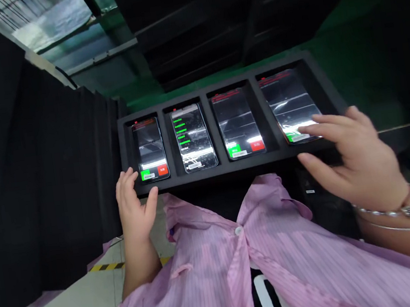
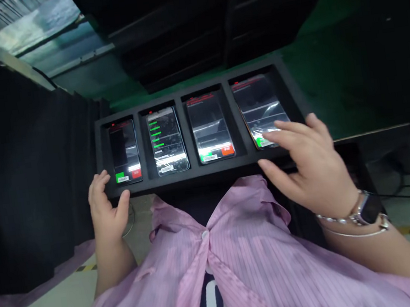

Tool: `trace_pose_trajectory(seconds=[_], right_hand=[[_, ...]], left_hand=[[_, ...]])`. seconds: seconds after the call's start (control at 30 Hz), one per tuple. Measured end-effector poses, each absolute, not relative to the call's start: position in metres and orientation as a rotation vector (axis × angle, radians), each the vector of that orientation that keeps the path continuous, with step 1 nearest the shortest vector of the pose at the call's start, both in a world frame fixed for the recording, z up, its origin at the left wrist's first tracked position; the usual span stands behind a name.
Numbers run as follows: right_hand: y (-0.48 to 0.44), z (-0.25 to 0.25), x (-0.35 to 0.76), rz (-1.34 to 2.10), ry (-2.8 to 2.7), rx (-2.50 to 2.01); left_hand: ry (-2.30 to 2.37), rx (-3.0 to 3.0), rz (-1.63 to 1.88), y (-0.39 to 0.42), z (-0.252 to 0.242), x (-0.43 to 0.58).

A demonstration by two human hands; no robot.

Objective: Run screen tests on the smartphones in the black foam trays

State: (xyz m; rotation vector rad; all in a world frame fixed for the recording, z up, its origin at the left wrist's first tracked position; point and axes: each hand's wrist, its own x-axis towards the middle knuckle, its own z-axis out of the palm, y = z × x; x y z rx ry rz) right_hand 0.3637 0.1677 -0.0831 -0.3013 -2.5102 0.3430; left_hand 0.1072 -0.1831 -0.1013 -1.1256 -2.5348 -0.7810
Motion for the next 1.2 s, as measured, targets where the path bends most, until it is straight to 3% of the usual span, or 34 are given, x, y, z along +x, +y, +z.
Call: trace_pose_trajectory(seconds=[0.3, 0.57, 0.87, 1.2], right_hand=[[0.172, -0.095, 0.368, 0.326, -2.580, -0.388], [0.167, -0.094, 0.352, 0.354, -2.472, -0.205], [0.137, -0.086, 0.314, 0.480, -2.579, -0.024], [0.131, -0.099, 0.305, 0.254, -2.639, -0.013]], left_hand=[[-2.579, -1.117, -0.730, -0.182, -0.099, 0.109], [-2.576, -1.039, -0.684, -0.165, -0.089, 0.122], [-2.471, -1.437, -0.561, -0.102, -0.072, 0.129], [-2.616, -1.413, -0.436, -0.089, -0.077, 0.124]])
